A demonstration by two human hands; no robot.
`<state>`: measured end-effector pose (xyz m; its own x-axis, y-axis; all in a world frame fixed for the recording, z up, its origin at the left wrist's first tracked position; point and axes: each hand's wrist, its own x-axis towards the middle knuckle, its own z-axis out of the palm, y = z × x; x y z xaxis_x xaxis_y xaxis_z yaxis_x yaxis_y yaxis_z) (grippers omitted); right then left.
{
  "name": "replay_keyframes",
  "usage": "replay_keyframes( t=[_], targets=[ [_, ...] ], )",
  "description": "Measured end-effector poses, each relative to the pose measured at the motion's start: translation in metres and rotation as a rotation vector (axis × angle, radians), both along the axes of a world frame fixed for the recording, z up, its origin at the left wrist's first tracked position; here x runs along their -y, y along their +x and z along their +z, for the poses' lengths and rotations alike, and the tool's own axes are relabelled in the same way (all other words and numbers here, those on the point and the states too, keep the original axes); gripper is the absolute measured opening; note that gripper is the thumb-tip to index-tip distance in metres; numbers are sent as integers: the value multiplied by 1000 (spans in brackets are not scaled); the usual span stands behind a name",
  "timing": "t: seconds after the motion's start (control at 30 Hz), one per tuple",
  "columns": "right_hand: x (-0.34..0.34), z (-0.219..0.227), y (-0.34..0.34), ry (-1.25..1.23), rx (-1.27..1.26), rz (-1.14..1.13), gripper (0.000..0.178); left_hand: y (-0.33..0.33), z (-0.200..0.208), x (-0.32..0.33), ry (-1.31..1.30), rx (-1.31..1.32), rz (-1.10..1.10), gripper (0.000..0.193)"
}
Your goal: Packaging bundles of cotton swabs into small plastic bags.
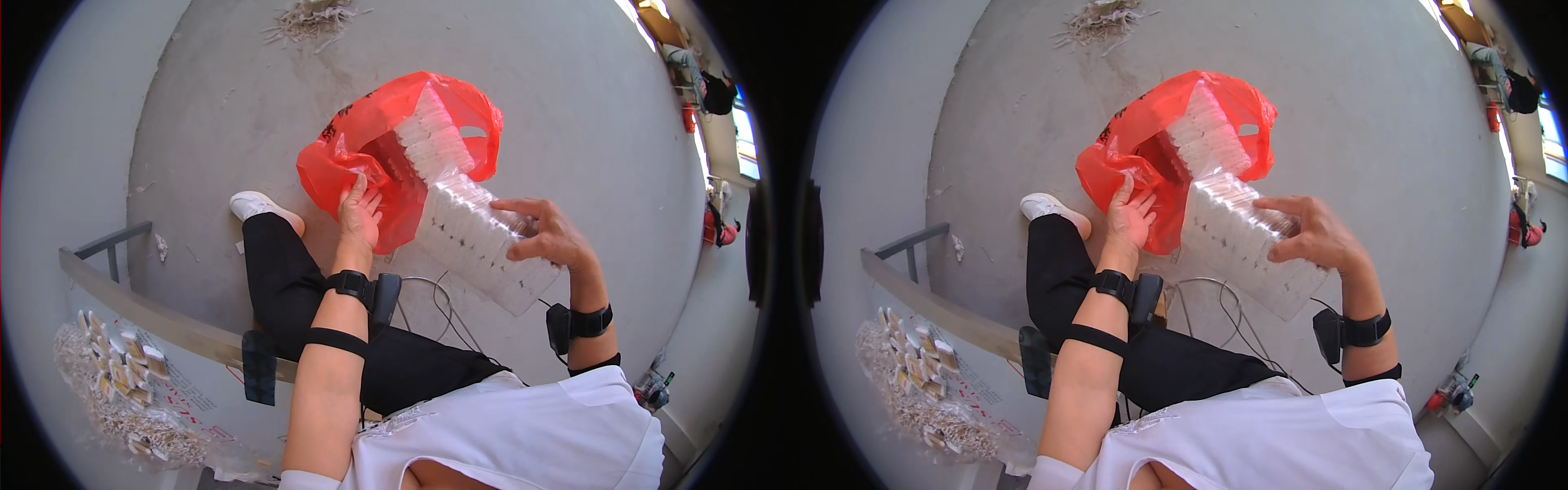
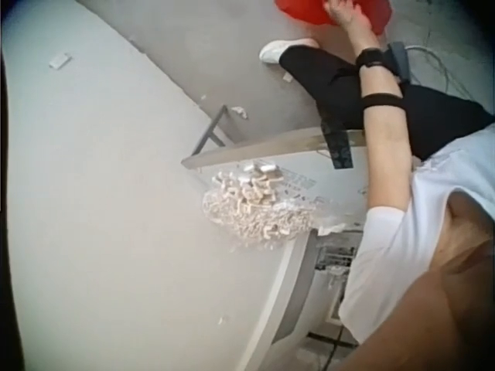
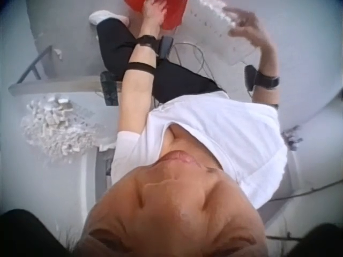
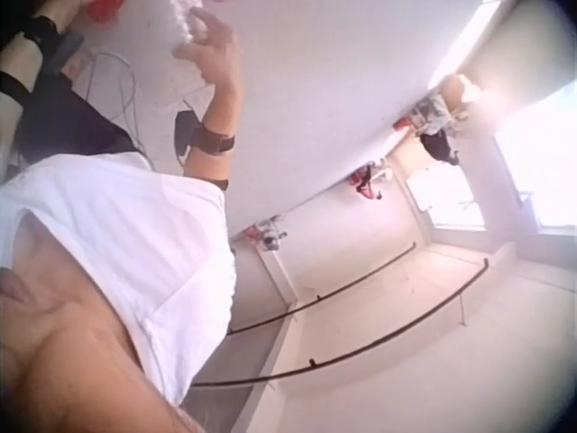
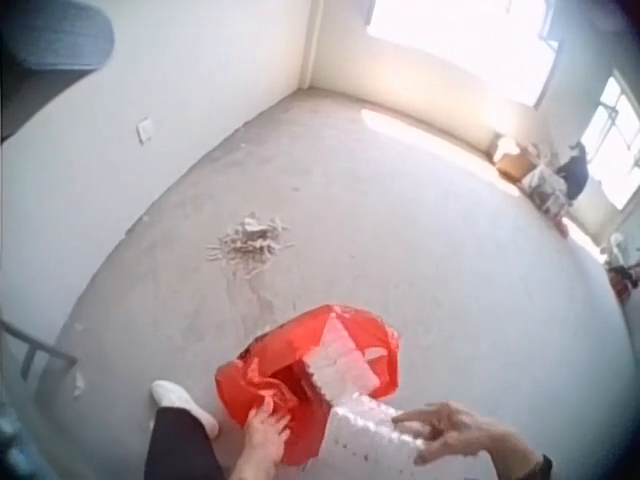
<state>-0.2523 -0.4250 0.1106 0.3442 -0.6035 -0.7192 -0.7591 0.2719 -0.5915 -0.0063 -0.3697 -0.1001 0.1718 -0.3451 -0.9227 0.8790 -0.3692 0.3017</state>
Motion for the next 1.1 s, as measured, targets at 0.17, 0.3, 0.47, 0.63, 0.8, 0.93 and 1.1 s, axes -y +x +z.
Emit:
replay_keyframes(
  t=[0.17, 0.3, 0.47, 0.63, 0.8, 0.93, 1.1],
  targets=[
    [26, -48, 17, 299, 353, -297, 66, 28, -26, -9, -473, 63, 2, 29],
    [34, -67, 37, 68, 121, -72, 65, 28, 28, -2, -317, 9, 88, 19],
    [56, -52, 111, -384, -346, 617, 56, 73, 71, -16, -231, 135, -331, 11],
    [82, -100, 164, -237, -397, 862, 45, 93, 89, -16, -375, -278, -222, 14],
    [58, -232, 177, -173, -94, 357, 47, 98, 115, -4, -265, 59, -103, 29],
    [46, -323, 179, -212, 45, 134, 53, 101, 112, -6, -267, 62, -212, 29],
    [48, -366, 177, -283, 347, -168, 44, 123, 107, -19, -275, -40, -489, 32]
  ],
)
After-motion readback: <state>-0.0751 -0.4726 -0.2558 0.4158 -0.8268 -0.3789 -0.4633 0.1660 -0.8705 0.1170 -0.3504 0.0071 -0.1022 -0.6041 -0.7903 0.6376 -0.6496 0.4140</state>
